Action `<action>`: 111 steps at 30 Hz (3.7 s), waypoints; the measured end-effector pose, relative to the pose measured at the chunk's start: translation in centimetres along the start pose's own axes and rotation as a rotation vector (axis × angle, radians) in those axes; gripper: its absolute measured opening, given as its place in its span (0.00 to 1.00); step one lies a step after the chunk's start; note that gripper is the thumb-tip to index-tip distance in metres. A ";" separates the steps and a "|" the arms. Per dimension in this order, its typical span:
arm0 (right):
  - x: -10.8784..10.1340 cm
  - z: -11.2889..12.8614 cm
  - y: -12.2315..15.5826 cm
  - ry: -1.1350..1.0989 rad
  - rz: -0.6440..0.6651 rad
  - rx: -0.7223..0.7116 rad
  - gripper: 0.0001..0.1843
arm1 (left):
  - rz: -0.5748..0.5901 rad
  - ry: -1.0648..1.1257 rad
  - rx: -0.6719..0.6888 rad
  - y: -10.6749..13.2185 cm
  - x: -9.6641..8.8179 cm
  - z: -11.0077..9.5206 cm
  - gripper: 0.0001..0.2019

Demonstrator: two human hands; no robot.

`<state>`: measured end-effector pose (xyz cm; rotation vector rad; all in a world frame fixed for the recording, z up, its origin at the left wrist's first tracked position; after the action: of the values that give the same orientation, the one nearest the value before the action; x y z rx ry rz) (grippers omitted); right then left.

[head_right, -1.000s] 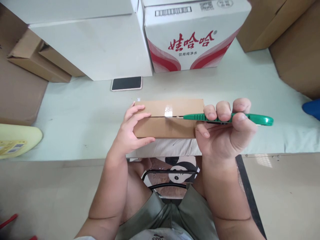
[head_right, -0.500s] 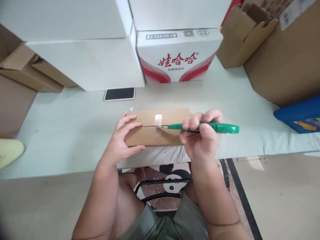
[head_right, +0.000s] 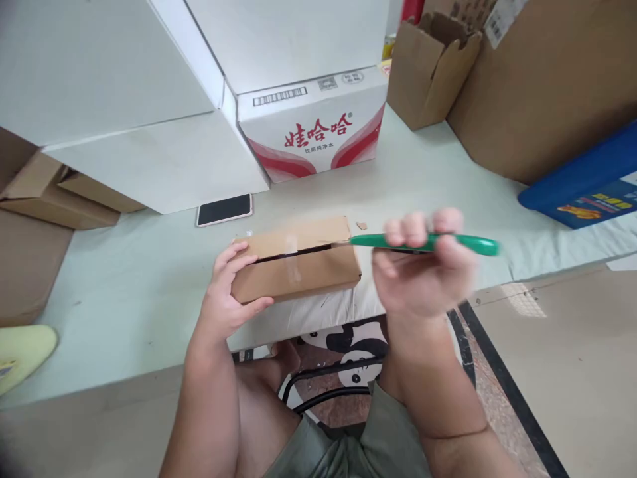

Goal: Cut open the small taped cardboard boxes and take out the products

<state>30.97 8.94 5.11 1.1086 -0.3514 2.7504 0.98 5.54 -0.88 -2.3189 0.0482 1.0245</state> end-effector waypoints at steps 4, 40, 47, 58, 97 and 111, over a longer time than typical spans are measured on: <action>-1.6 2.6 0.0 0.238 -0.333 -0.521 0.06 | -0.112 0.005 0.103 -0.2 -0.5 -0.4 0.26; -4.6 -7.5 0.7 0.910 0.497 -0.371 0.22 | -0.166 0.146 0.095 1.2 1.3 0.6 0.26; -2.6 -5.0 0.3 1.008 0.651 -0.376 0.34 | -0.173 0.177 0.137 1.3 0.9 0.1 0.25; 0.4 -5.8 1.9 1.141 0.715 -0.180 0.29 | -0.366 0.385 -0.020 2.8 0.2 2.5 0.30; 6.8 -10.0 -0.7 2.301 1.390 0.169 0.33 | -0.365 0.609 0.083 1.4 1.1 -0.2 0.03; 10.4 -10.4 2.8 2.576 1.481 -0.054 0.26 | -0.376 0.574 0.082 1.8 0.5 -0.2 0.04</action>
<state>15.99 9.69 4.67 2.1366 0.3732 -1.1281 1.03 4.04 -2.06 -2.3505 -0.1135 0.1569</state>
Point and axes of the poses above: each hand's wrist, its own y-axis away from the middle knuckle, its own x-axis out of the palm, z = x × y, the point moved 4 cm from there along -y, towards the middle knuckle, and after that the axes turned 8 degrees about x, right-handed, at the moved point
